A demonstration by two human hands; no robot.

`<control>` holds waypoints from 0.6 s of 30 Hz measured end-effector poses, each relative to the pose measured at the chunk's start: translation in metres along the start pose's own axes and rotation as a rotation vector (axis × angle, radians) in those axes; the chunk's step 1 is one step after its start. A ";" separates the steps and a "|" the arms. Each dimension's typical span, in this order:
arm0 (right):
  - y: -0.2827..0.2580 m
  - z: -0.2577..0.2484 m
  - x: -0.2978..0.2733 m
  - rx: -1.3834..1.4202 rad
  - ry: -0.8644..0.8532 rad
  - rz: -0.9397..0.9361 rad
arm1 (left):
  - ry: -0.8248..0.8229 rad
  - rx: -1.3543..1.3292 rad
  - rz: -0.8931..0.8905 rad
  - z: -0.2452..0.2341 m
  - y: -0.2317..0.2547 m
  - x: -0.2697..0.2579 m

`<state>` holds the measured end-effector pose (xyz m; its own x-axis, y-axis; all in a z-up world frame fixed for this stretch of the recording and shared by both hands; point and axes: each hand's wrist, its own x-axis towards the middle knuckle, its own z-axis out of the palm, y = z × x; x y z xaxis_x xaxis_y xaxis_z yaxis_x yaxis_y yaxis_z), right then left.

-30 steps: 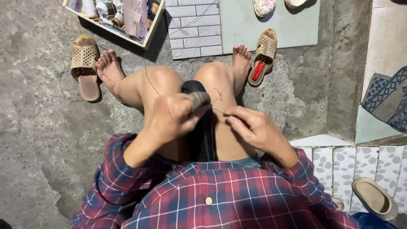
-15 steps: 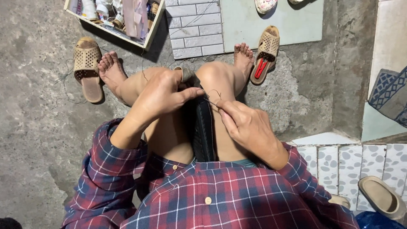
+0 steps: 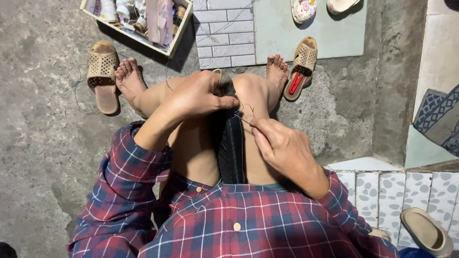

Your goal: Hand-sewing the sole of a black sandal using a needle and thread.

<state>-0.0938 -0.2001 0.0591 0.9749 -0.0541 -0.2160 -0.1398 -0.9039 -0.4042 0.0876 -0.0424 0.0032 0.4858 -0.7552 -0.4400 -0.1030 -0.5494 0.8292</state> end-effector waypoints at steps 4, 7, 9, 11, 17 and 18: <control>0.006 0.011 0.001 0.004 0.006 0.026 | -0.015 -0.062 -0.020 0.001 -0.009 0.000; 0.007 0.010 0.006 0.093 0.042 -0.012 | -0.038 -0.165 0.010 0.001 -0.007 -0.002; 0.007 0.008 0.010 0.172 0.075 -0.065 | -0.053 -0.241 0.041 0.000 -0.006 -0.002; 0.010 0.009 0.014 0.299 0.099 -0.248 | -0.052 -0.290 0.089 0.001 -0.005 0.002; 0.027 -0.005 0.001 0.877 -0.147 -0.526 | 0.023 -0.231 0.073 -0.009 -0.008 -0.017; 0.037 0.002 -0.002 0.877 -0.147 -0.525 | 0.022 -0.232 0.074 -0.010 0.000 -0.028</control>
<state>-0.1015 -0.2321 0.0427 0.9270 0.3636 0.0919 0.1626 -0.1688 -0.9722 0.0824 -0.0176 0.0193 0.5033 -0.7810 -0.3698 0.0616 -0.3944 0.9169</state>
